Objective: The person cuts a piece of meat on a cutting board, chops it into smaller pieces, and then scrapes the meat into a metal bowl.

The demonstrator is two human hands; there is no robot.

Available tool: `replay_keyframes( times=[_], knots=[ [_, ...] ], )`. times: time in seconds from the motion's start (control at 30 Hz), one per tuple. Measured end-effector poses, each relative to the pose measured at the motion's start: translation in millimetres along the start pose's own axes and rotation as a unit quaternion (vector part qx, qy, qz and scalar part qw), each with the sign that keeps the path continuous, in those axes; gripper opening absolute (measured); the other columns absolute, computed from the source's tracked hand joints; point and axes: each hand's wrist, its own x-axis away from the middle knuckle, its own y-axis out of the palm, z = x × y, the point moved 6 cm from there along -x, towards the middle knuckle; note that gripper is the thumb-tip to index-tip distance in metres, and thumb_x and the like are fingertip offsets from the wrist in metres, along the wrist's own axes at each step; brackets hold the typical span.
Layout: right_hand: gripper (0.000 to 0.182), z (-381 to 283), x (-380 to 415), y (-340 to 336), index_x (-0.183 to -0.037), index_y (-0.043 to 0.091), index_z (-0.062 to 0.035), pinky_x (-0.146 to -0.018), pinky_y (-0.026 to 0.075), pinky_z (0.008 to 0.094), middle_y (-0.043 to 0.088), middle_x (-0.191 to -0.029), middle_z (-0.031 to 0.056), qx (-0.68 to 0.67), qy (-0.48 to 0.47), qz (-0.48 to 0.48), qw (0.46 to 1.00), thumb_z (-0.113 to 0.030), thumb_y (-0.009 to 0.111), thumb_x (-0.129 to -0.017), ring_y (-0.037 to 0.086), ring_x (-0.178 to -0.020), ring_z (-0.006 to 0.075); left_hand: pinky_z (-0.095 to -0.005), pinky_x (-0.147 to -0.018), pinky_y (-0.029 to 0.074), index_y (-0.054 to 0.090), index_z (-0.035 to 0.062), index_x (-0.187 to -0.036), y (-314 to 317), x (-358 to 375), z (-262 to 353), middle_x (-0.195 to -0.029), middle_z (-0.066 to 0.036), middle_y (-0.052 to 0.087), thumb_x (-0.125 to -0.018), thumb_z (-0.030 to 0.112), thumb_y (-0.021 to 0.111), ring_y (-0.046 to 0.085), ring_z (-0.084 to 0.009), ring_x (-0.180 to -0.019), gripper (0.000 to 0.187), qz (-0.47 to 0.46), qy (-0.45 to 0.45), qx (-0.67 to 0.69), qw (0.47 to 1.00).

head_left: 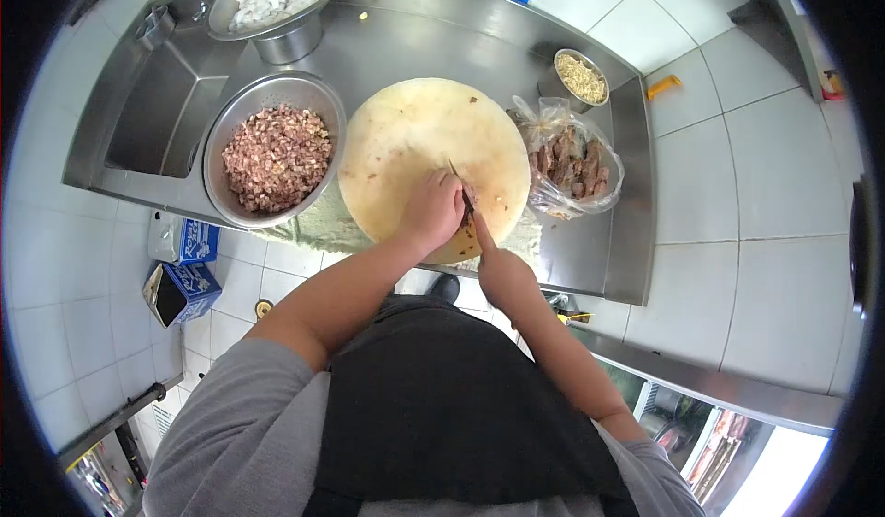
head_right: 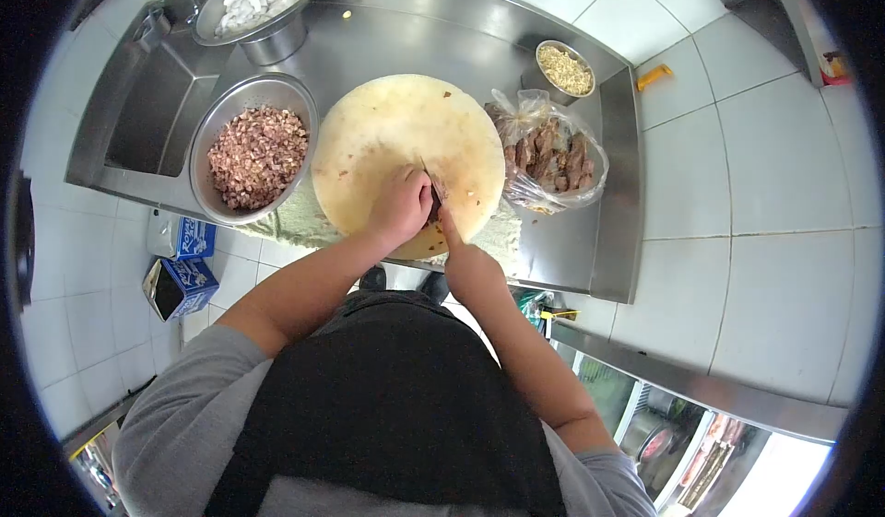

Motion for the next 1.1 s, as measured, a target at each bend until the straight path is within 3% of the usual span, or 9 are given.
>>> replay_keyframes(
  times=[0.2, 0.3, 0.43, 0.6, 0.83, 0.9, 0.93, 1.0, 1.1],
  knots=[
    [0.074, -12.1, 28.8, -39.7, -0.167, 0.01, -0.0232, -0.08, 0.055, 0.0564, 0.071, -0.087, 0.0296, 0.04, -0.032, 0.002, 0.999, -0.017, 0.045, -0.102, 0.071, -0.082, 0.0451, -0.0478, -0.087, 0.049, 0.058, 0.0034, -0.093, -11.7, 0.6, 7.7, -0.098, -0.017, 0.061, -0.088, 0.007, 0.062, 0.059, -0.0379, -0.097, 0.007, 0.025, 0.017, -0.013, 0.999],
    [0.083, -8.6, 30.2, -18.5, -0.167, 0.012, -0.0186, -0.076, 0.058, 0.0544, 0.073, -0.089, 0.0275, 0.028, -0.011, -0.039, 0.999, -0.008, 0.048, -0.094, 0.074, -0.084, 0.042, -0.05, -0.085, 0.049, 0.058, 0.0025, -0.095, -7.3, 0.6, 5.5, -0.096, -0.018, 0.06, -0.088, 0.004, 0.062, 0.059, -0.0409, -0.097, 0.008, 0.026, -0.006, 0.015, 1.0],
    [0.083, -2.7, -7.4, -8.6, -0.168, 0.009, -0.0208, -0.078, 0.058, 0.0541, 0.073, -0.089, 0.0277, 0.017, -0.012, 0.003, 1.0, -0.009, 0.048, -0.095, 0.073, -0.084, 0.0431, -0.0504, -0.085, 0.048, 0.058, 0.0026, -0.095, -4.7, 3.9, 2.6, -0.097, -0.019, 0.06, -0.087, 0.004, 0.062, 0.058, -0.0414, -0.097, 0.009, 0.024, 0.005, 0.005, 1.0],
    [0.084, -15.2, 38.1, -42.7, -0.168, 0.008, -0.025, -0.079, 0.058, 0.0536, 0.073, -0.091, 0.0277, 0.044, -0.003, -0.025, 0.999, -0.009, 0.046, -0.095, 0.073, -0.084, 0.0433, -0.0476, -0.089, 0.048, 0.058, 0.0027, -0.096, -11.3, 2.2, 6.3, -0.099, -0.017, 0.061, -0.088, 0.007, 0.061, 0.058, -0.039, -0.101, 0.009, 0.035, 0.015, -0.023, 0.999],
    [0.086, -4.1, -5.1, 0.2, -0.168, 0.008, -0.0282, -0.076, 0.058, 0.0541, 0.073, -0.092, 0.0272, -0.019, -0.003, 0.022, 1.0, -0.01, 0.047, -0.094, 0.073, -0.081, 0.0438, -0.0483, -0.089, 0.049, 0.059, 0.0044, -0.093, -14.9, 1.5, 0.1, -0.095, -0.017, 0.063, -0.088, 0.007, 0.063, 0.06, -0.0392, -0.096, 0.007, 0.028, -0.014, 0.044, 0.999],
    [0.086, 2.2, -6.4, -5.1, -0.168, 0.008, -0.0272, -0.076, 0.058, 0.054, 0.073, -0.092, 0.0269, -0.014, -0.003, 0.026, 1.0, -0.01, 0.048, -0.094, 0.073, -0.081, 0.0433, -0.0492, -0.085, 0.049, 0.058, 0.0025, -0.093, -14.5, 2.2, -14.8, -0.094, -0.018, 0.062, -0.086, 0.003, 0.064, 0.06, -0.0409, -0.095, 0.009, -0.012, -0.139, 0.178, 0.974],
    [0.085, 2.0, -5.8, -6.7, -0.168, 0.008, -0.0261, -0.076, 0.059, 0.0539, 0.073, -0.091, 0.0266, -0.007, -0.008, 0.024, 1.0, -0.01, 0.048, -0.094, 0.073, -0.081, 0.0427, -0.0492, -0.085, 0.049, 0.058, 0.0025, -0.093, -14.4, 2.6, -17.2, -0.094, -0.018, 0.062, -0.086, 0.003, 0.064, 0.06, -0.0409, -0.095, 0.009, -0.013, -0.138, 0.18, 0.974],
    [0.086, -4.9, 3.6, -8.9, -0.168, 0.008, -0.0249, -0.076, 0.059, 0.0539, 0.073, -0.091, 0.0264, 0.022, -0.004, 0.018, 1.0, -0.011, 0.048, -0.094, 0.073, -0.081, 0.0421, -0.0488, -0.088, 0.049, 0.06, 0.0042, -0.096, -19.1, 2.9, -6.2, -0.098, -0.018, 0.064, -0.088, 0.01, 0.064, 0.06, -0.0392, -0.1, 0.01, -0.008, 0.005, 0.038, 0.999],
    [0.086, -23.1, 38.8, -31.4, -0.168, 0.007, -0.0226, -0.076, 0.059, 0.0539, 0.073, -0.09, 0.026, 0.06, -0.004, 0.004, 0.998, -0.011, 0.049, -0.094, 0.074, -0.081, 0.0411, -0.0484, -0.091, 0.049, 0.06, 0.0035, -0.099, -13.8, 2.1, -4.5, -0.102, -0.018, 0.063, -0.09, 0.015, 0.064, 0.06, -0.038, -0.102, 0.015, -0.021, 0.0, -0.03, 0.999]
  ],
)
